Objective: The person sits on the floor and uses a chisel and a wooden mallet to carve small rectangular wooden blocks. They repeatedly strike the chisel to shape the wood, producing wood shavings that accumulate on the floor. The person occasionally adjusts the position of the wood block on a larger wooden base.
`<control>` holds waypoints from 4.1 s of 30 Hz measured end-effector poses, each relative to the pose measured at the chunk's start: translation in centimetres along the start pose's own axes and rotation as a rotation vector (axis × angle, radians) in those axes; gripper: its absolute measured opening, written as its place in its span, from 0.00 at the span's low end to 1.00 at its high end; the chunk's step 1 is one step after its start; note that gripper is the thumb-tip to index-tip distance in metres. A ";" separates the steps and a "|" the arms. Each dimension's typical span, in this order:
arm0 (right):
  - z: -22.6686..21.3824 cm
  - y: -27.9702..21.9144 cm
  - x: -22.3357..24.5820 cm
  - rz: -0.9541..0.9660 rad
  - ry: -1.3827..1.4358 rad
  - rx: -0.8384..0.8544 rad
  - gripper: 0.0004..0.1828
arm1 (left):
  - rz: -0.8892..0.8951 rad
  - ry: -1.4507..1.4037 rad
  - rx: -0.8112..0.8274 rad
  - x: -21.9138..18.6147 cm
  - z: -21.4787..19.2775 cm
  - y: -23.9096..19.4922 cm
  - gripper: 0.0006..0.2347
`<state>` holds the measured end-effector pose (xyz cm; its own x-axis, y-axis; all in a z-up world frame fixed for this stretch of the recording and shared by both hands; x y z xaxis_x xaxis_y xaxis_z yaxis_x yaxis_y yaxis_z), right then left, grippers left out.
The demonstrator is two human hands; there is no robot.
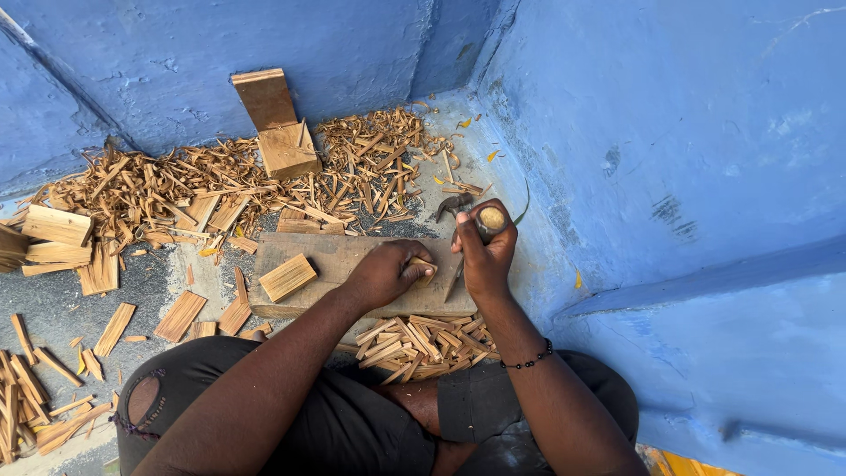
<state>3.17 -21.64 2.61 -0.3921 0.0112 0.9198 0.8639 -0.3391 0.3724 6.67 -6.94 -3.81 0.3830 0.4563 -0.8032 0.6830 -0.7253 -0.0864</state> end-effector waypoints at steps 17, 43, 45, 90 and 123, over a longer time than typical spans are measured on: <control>0.0 -0.1 -1.3 -0.028 0.122 0.015 0.10 | 0.058 0.340 0.016 -2.1 0.2 -1.0 0.16; 4.0 1.2 3.4 -0.060 0.031 0.146 0.16 | 0.127 0.305 0.048 -3.6 1.3 -1.3 0.14; 4.1 1.1 3.3 -0.058 0.021 0.157 0.16 | 0.099 0.294 0.065 -3.5 1.4 -1.3 0.14; 0.3 0.3 4.5 -0.267 0.262 0.150 0.08 | 0.232 0.230 -0.177 -4.6 0.8 -1.3 0.13; 3.9 -0.7 4.4 -0.242 -0.079 0.163 0.11 | 0.113 0.242 -0.112 -3.4 0.8 -1.4 0.13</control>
<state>2.08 -17.68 6.88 -0.5724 0.1489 0.8063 0.7901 -0.1627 0.5910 3.87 -7.87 -1.40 0.5890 0.4950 -0.6387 0.6863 -0.7237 0.0720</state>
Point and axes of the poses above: each hand's wrist, its own y-axis towards the middle knuckle, its own z-axis out of the palm, x = y × z, the point moved 8 cm from there along y, towards the middle knuckle
